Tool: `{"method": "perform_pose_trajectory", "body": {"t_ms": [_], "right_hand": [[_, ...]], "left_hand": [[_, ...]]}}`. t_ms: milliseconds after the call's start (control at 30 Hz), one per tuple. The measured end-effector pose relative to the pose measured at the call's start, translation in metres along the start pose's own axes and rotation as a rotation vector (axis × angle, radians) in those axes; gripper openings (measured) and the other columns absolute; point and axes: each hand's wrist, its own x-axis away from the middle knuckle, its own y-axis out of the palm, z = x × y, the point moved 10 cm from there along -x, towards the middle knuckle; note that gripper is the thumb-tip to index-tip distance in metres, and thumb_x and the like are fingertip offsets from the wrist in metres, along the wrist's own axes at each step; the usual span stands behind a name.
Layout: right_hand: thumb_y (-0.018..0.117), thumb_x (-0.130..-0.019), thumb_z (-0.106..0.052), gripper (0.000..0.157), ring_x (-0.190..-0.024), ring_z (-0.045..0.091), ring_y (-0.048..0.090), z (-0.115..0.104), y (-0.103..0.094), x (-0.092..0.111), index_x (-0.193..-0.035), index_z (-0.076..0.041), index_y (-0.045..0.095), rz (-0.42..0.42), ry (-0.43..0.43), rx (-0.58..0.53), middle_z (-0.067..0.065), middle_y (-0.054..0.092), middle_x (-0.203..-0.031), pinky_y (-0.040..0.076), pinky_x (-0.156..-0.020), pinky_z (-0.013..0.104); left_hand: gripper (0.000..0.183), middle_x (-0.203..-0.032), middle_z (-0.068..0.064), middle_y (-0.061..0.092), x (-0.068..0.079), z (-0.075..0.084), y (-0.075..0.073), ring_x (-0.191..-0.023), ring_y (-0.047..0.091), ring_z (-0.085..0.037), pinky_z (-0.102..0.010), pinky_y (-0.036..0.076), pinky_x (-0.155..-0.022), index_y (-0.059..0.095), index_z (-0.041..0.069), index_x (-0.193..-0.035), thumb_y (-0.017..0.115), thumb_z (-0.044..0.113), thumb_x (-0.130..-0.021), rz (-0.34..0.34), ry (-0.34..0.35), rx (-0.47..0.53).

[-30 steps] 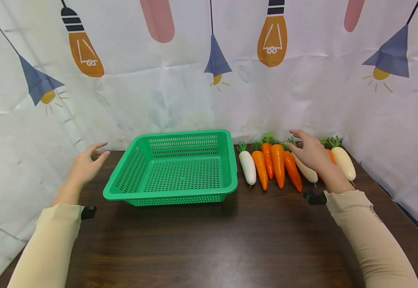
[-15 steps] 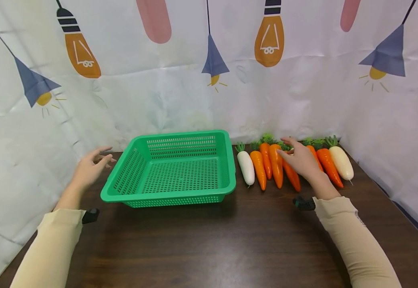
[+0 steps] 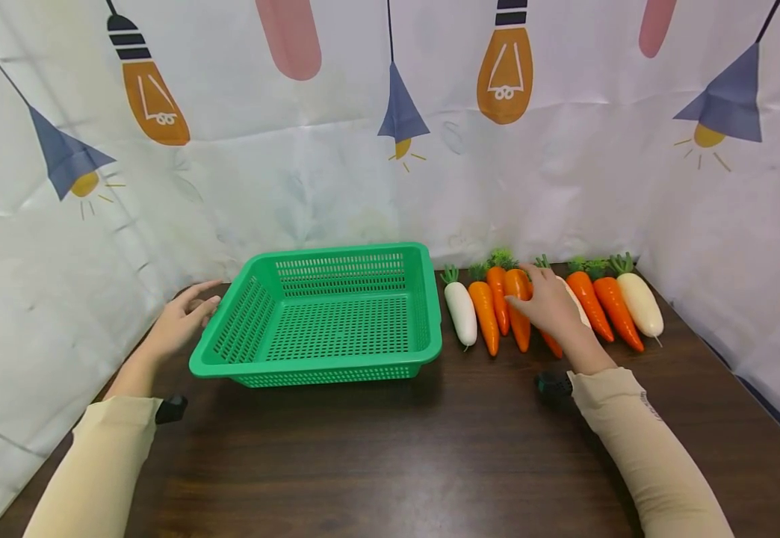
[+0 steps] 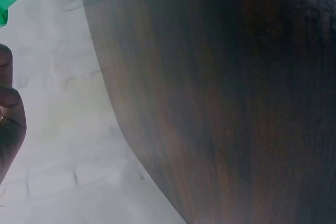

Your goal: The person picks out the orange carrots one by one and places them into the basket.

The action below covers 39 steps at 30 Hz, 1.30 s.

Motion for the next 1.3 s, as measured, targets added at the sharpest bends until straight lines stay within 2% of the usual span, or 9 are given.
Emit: {"method": "perform_pose_trajectory", "body": {"t_ms": [167, 333, 400, 467, 600, 767, 1000, 1133, 1300], "right_hand": [[0.067, -0.100, -0.029, 0.077, -0.131, 0.061, 0.034, -0.004, 0.003, -0.004, -0.158, 0.005, 0.028, 0.002, -0.010, 0.021, 0.044, 0.025, -0.151, 0.037, -0.101, 0.074], [0.067, -0.100, -0.025, 0.076, -0.131, 0.062, 0.033, -0.006, 0.007, -0.006, -0.157, 0.006, 0.028, -0.004, -0.007, 0.007, 0.044, 0.024, -0.151, 0.037, -0.100, 0.074], [0.067, -0.100, -0.024, 0.076, -0.129, 0.062, 0.035, -0.007, 0.008, -0.006, -0.158, 0.006, 0.027, -0.006, -0.003, 0.009, 0.044, 0.025, -0.150, 0.039, -0.098, 0.074], [0.067, -0.100, -0.024, 0.075, -0.126, 0.063, 0.039, -0.007, 0.008, -0.007, -0.157, 0.005, 0.028, -0.003, -0.003, 0.014, 0.045, 0.026, -0.149, 0.041, -0.095, 0.073], [0.067, -0.099, -0.021, 0.074, -0.120, 0.062, 0.043, -0.007, 0.007, -0.009, -0.157, 0.006, 0.029, 0.020, -0.007, 0.023, 0.045, 0.029, -0.145, 0.043, -0.092, 0.073], [0.068, -0.099, -0.020, 0.074, -0.120, 0.063, 0.041, -0.007, 0.010, -0.009, -0.156, 0.006, 0.030, 0.039, 0.005, 0.028, 0.045, 0.029, -0.145, 0.044, -0.093, 0.073], [0.071, -0.097, -0.021, 0.073, -0.115, 0.062, 0.044, -0.005, 0.008, -0.008, -0.155, 0.004, 0.033, 0.067, 0.032, 0.036, 0.044, 0.032, -0.143, 0.048, -0.086, 0.070], [0.071, -0.096, -0.018, 0.071, -0.115, 0.061, 0.045, -0.006, 0.008, -0.008, -0.154, 0.004, 0.035, 0.080, 0.032, 0.024, 0.043, 0.033, -0.143, 0.049, -0.083, 0.069], [0.069, -0.096, -0.016, 0.070, -0.113, 0.060, 0.046, -0.006, 0.009, -0.009, -0.154, 0.002, 0.036, 0.079, 0.025, 0.006, 0.042, 0.033, -0.143, 0.050, -0.080, 0.067]], "left_hand": [[0.060, -0.115, -0.022, 0.063, 0.001, -0.003, 0.004, -0.085, 0.061, -0.021, -0.039, 0.050, -0.078, 0.032, 0.007, -0.162, 0.041, 0.039, -0.112, -0.041, -0.010, 0.036], [0.058, -0.110, -0.019, 0.062, 0.002, -0.005, 0.007, -0.082, 0.058, -0.019, -0.037, 0.049, -0.074, 0.030, 0.008, -0.162, 0.041, 0.036, -0.113, -0.072, -0.006, 0.054], [0.058, -0.119, -0.025, 0.059, 0.002, -0.004, 0.010, -0.093, 0.060, -0.027, -0.042, 0.050, -0.079, 0.029, 0.008, -0.163, 0.039, 0.035, -0.113, -0.092, 0.003, 0.057], [0.058, -0.138, -0.030, 0.050, 0.001, -0.002, 0.014, -0.114, 0.057, -0.039, -0.054, 0.050, -0.089, 0.028, 0.009, -0.163, 0.039, 0.035, -0.113, -0.115, 0.007, 0.070], [0.059, -0.164, -0.028, 0.021, 0.000, 0.000, 0.020, -0.143, 0.029, -0.054, -0.072, 0.032, -0.107, 0.026, 0.011, -0.164, 0.038, 0.038, -0.113, -0.154, -0.005, 0.095], [0.059, -0.165, -0.027, 0.017, 0.000, -0.002, 0.023, -0.144, 0.027, -0.054, -0.074, 0.030, -0.107, 0.024, 0.013, -0.165, 0.038, 0.038, -0.113, -0.173, -0.006, 0.090], [0.059, -0.165, -0.028, 0.019, -0.001, -0.001, 0.026, -0.141, 0.033, -0.054, -0.073, 0.032, -0.107, 0.022, 0.012, -0.165, 0.037, 0.036, -0.113, -0.191, 0.037, 0.087], [0.059, -0.161, -0.030, 0.026, -0.002, -0.002, 0.025, -0.136, 0.041, -0.053, -0.070, 0.037, -0.105, 0.022, 0.012, -0.165, 0.038, 0.034, -0.113, -0.191, 0.048, 0.110], [0.059, -0.162, -0.029, 0.025, -0.003, -0.003, 0.024, -0.137, 0.039, -0.053, -0.072, 0.036, -0.104, 0.024, 0.012, -0.165, 0.040, 0.035, -0.113, -0.184, 0.047, 0.088]]}}
